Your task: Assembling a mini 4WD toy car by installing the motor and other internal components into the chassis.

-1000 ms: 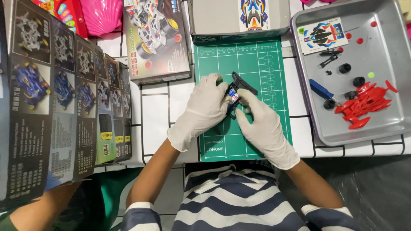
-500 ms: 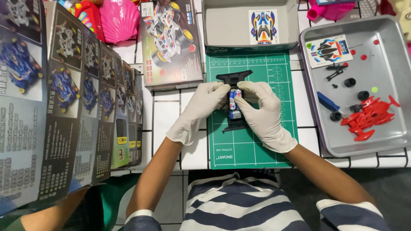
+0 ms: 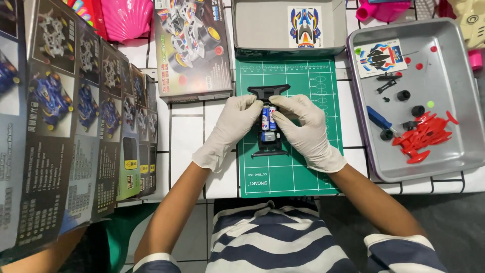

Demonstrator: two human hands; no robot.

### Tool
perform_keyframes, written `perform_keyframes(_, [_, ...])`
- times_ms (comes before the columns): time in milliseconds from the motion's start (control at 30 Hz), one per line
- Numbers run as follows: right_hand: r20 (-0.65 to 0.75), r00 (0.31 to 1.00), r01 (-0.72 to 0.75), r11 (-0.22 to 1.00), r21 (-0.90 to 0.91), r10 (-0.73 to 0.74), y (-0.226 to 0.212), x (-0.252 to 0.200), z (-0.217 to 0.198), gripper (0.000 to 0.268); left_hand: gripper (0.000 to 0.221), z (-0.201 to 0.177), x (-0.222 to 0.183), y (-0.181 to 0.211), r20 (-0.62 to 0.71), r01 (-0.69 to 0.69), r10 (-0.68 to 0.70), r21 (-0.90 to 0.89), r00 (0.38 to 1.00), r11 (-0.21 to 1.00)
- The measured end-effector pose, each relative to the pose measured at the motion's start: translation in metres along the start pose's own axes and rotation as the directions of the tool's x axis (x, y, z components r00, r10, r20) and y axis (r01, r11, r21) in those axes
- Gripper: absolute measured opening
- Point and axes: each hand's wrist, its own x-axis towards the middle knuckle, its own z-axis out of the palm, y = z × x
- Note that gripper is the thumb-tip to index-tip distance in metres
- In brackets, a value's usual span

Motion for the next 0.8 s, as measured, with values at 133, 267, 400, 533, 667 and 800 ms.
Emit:
perform_keyframes(133, [0.005,0.999,0.039,0.999,-0.021,-0.039,0.002,0.001,-0.002,0.025,0.034,-0.003,0.002,-0.002,0.007,-0.016,0.016,0.015,1.0,1.0])
perform_keyframes(267, [0.013,0.999,0.034,0.999,-0.02,-0.034,0.001,0.002,-0.002,0.024,0.033,-0.002,0.005,-0.007,0.02,-0.017,0.017,0.024,1.0,1.0])
perform_keyframes(400, [0.024,0.999,0.042,0.999,-0.012,-0.042,0.0,0.002,0.0,0.022,0.033,-0.005,0.005,-0.013,0.038,-0.045,0.045,0.01,0.998,0.999])
perform_keyframes(533, [0.035,0.999,0.034,0.999,-0.006,-0.033,0.004,0.001,0.0,0.021,0.032,-0.006,0.003,-0.01,0.044,-0.048,0.048,0.009,0.998,0.999])
perform_keyframes(667, [0.051,0.998,0.034,0.999,-0.025,-0.032,0.005,0.002,-0.001,0.02,0.032,-0.007,0.005,-0.015,0.046,-0.084,0.084,0.012,0.995,0.996])
perform_keyframes(800, [0.068,0.997,0.022,0.999,-0.041,-0.019,0.005,0.002,-0.001,0.018,0.032,-0.006,0.005,-0.015,0.042,-0.089,0.089,-0.002,0.995,0.996])
